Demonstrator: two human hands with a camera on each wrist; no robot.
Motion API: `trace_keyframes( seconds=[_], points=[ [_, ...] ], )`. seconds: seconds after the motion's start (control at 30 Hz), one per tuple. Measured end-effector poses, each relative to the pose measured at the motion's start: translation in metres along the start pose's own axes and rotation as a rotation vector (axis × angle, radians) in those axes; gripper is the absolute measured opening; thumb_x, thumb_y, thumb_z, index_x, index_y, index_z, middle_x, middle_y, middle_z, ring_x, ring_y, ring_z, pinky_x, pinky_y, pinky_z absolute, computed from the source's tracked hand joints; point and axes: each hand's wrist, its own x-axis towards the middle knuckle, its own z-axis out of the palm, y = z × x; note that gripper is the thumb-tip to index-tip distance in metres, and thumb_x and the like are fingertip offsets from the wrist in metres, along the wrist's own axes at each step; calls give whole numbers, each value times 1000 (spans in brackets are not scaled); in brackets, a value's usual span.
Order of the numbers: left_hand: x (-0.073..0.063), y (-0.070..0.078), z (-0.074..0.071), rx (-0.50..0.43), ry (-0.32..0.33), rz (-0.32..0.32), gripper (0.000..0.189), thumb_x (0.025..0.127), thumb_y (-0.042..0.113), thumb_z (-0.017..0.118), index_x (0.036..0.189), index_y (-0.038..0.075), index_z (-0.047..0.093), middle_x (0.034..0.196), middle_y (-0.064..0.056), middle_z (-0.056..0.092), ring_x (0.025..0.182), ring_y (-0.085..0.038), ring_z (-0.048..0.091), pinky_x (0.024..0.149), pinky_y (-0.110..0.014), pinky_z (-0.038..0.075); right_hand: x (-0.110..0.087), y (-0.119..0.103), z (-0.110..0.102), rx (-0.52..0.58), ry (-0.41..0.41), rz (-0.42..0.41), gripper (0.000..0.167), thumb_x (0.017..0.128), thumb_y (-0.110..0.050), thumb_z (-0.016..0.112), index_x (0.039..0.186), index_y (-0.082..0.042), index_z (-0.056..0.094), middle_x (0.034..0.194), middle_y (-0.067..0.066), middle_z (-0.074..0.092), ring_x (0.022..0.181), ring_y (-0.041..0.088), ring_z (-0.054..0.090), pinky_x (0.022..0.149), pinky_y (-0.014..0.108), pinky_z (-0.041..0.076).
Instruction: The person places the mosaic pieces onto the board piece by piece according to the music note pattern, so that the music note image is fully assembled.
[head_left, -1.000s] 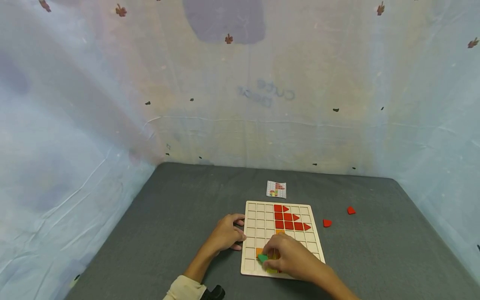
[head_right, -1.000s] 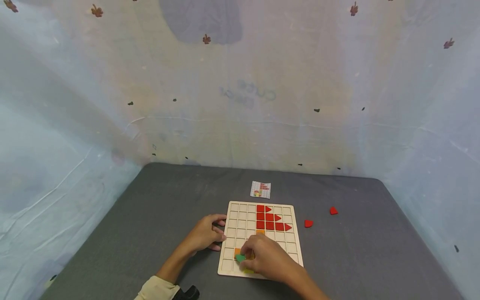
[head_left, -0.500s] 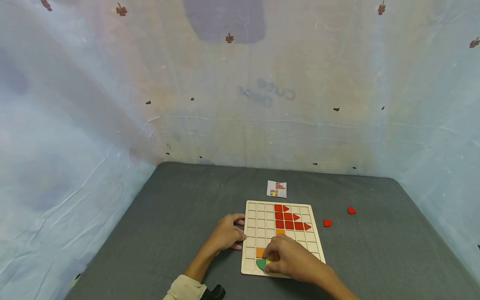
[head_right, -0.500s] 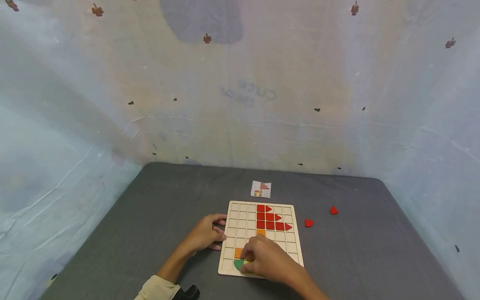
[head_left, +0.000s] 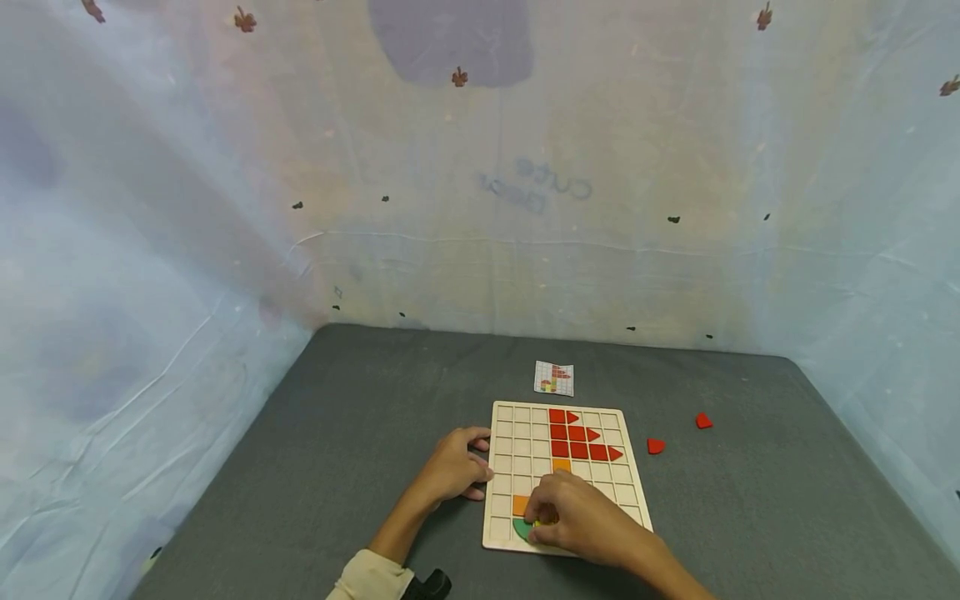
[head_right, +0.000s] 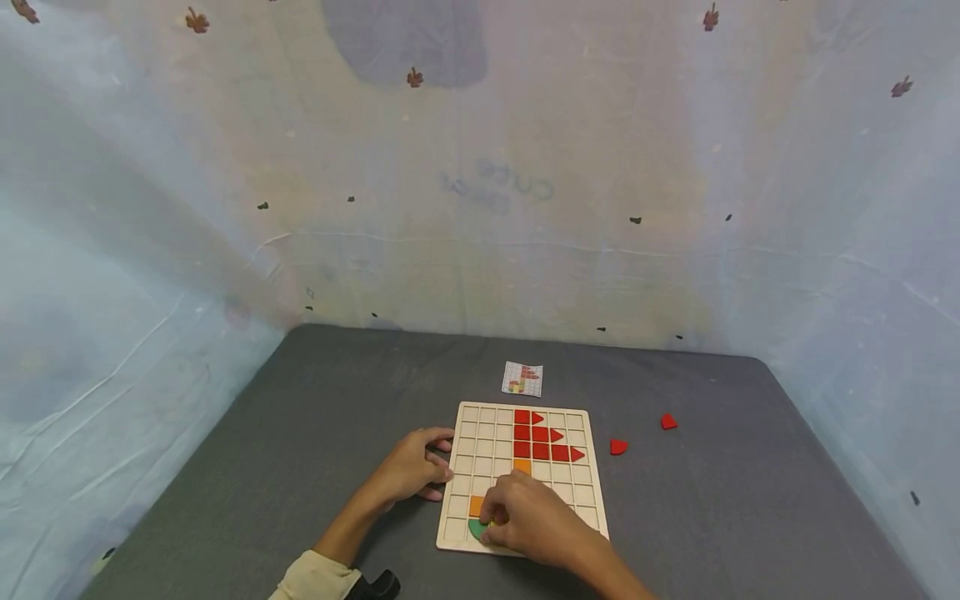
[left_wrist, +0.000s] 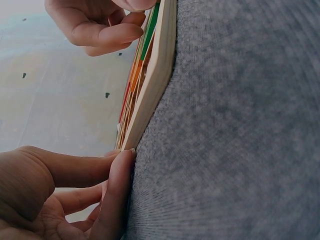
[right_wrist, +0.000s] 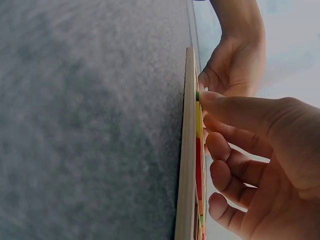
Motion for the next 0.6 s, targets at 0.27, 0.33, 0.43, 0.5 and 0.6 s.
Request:
trace_keyframes(
  seconds=[0.27,0.33,0.43,0.5,0.6],
  points=[
    [0,0,0,9,0,8,67,82,-11,75,146,-7,55,125,-18,60,91,-21,71,57,-36,66,-2,3,-8,46,34,64,15,88,-29,87,95,-24,75,94,-14,64,87,4,54,74,24,51],
    [0,0,0,10,0,9,67,82,-11,75,146,-7,55,124,-18,60,91,-20,70,56,-36,66,-2,5,-12,55,40,84,15,89,-28,87,97,-23,76,97,-13,66,88,5,56,76,26,53],
    [0,0,0,9,2,4,68,82,-11,74,147,-7,55,125,-18,60,90,-20,70,56,-36,66,-2,9,-17,48,60,110,16,89,-27,86,99,-21,75,95,-13,67,87,4,59,76,26,55],
    [0,-1,0,9,3,-2,68,82,-11,74,147,-7,55,125,-17,59,90,-20,69,57,-36,66,-3,12,-21,54,80,131,17,89,-26,87,99,-19,75,94,-12,67,86,4,61,74,26,56],
    [0,-1,0,9,3,-6,67,82,-11,74,147,-6,55,125,-17,59,90,-20,69,57,-36,66,-4,18,-28,49,121,151,17,89,-25,87,99,-18,76,92,-11,67,85,6,61,74,26,56]
  ],
)
